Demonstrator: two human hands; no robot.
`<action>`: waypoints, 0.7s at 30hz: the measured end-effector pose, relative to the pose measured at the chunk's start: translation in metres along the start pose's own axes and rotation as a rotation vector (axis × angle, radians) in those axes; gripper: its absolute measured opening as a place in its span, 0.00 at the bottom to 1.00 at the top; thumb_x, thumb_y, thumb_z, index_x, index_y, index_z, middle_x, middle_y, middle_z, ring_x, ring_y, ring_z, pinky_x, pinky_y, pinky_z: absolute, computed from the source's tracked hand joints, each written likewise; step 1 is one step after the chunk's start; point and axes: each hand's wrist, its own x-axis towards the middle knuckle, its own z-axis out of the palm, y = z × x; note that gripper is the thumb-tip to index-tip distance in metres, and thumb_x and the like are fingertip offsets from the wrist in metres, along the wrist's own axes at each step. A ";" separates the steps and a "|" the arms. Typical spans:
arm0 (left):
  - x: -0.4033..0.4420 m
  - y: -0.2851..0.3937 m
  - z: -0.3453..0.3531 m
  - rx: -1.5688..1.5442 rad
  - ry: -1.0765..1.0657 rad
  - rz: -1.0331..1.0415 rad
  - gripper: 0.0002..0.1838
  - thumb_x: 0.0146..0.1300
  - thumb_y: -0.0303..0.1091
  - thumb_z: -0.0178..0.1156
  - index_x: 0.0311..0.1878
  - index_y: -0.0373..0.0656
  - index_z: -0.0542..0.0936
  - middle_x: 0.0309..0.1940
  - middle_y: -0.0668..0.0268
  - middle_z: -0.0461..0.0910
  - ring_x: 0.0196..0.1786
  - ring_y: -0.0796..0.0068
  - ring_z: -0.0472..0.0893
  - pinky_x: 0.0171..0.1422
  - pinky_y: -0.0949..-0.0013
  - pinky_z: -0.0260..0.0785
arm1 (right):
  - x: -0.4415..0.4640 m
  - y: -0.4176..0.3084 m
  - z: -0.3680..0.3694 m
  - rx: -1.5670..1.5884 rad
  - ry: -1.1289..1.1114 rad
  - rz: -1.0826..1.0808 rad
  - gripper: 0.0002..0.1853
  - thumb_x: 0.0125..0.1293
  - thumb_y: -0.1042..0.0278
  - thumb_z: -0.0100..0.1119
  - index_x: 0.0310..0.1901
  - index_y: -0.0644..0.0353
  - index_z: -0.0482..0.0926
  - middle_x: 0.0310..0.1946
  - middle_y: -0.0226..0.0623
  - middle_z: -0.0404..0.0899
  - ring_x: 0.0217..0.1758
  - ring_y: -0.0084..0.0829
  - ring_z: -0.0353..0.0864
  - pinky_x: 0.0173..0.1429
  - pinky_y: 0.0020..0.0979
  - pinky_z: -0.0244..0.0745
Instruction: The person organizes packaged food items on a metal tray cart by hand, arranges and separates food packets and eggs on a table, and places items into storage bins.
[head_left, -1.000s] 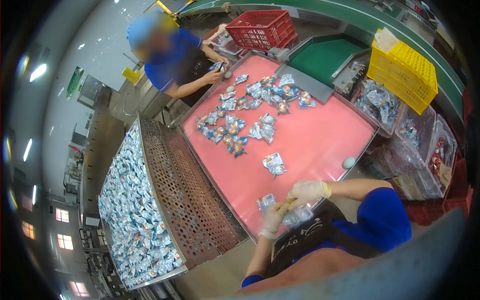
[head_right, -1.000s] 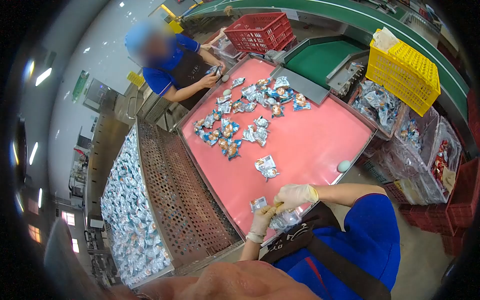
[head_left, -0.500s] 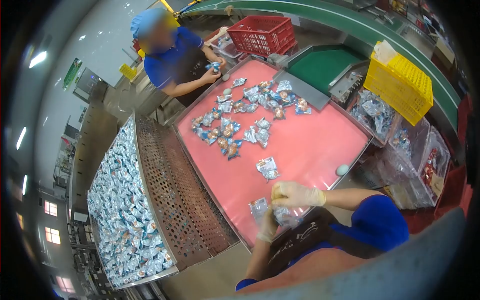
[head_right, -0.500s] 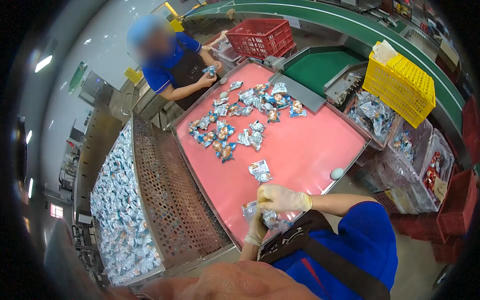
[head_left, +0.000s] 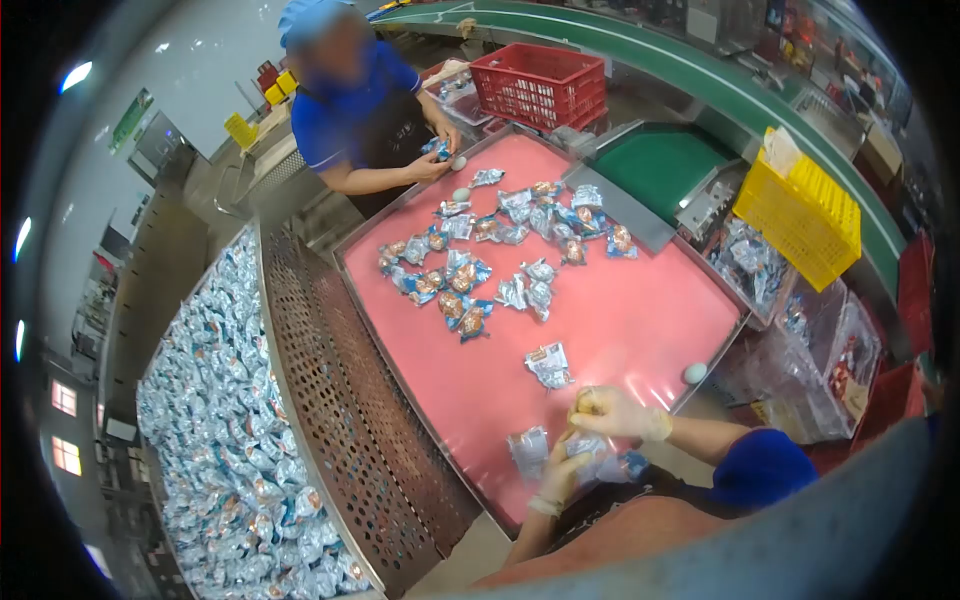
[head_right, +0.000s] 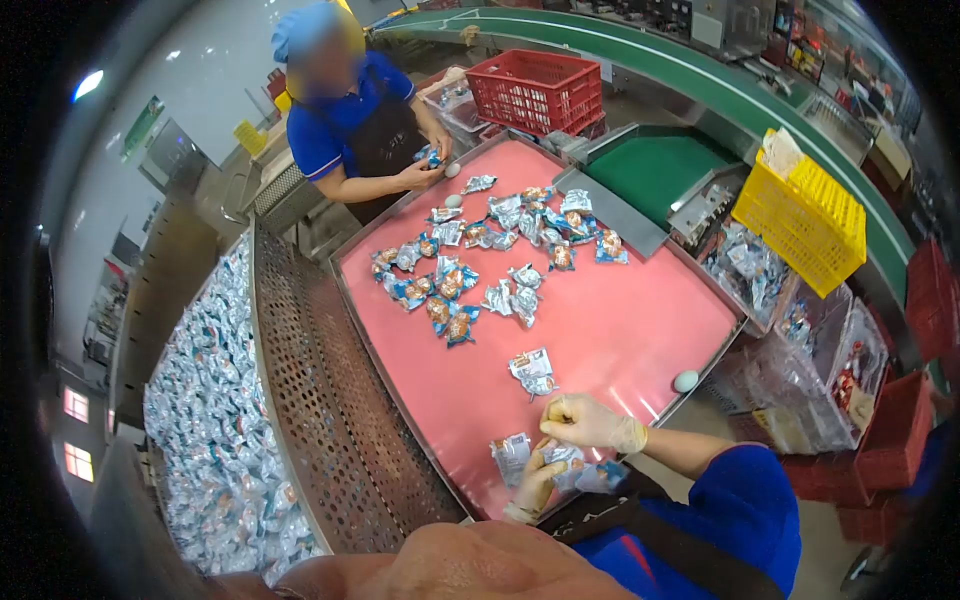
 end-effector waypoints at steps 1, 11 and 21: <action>0.004 0.003 -0.006 0.015 -0.009 -0.007 0.37 0.63 0.20 0.61 0.76 0.38 0.62 0.63 0.61 0.76 0.62 0.67 0.79 0.67 0.62 0.73 | -0.001 0.004 -0.001 -0.010 -0.009 0.119 0.09 0.69 0.66 0.62 0.36 0.63 0.83 0.37 0.36 0.83 0.38 0.27 0.80 0.43 0.32 0.76; 0.029 0.002 -0.074 0.854 0.118 0.174 0.35 0.51 0.27 0.74 0.66 0.38 0.77 0.53 0.59 0.82 0.52 0.69 0.82 0.58 0.65 0.75 | 0.031 0.027 0.017 -0.056 -0.277 0.442 0.30 0.72 0.56 0.62 0.72 0.57 0.69 0.66 0.45 0.75 0.64 0.34 0.78 0.69 0.35 0.72; 0.101 0.010 -0.065 0.706 0.214 0.141 0.32 0.49 0.28 0.74 0.61 0.36 0.79 0.50 0.58 0.82 0.51 0.69 0.82 0.57 0.64 0.75 | 0.074 0.100 -0.012 -0.299 -0.613 0.302 0.21 0.72 0.49 0.54 0.61 0.48 0.81 0.55 0.40 0.82 0.58 0.41 0.82 0.63 0.40 0.76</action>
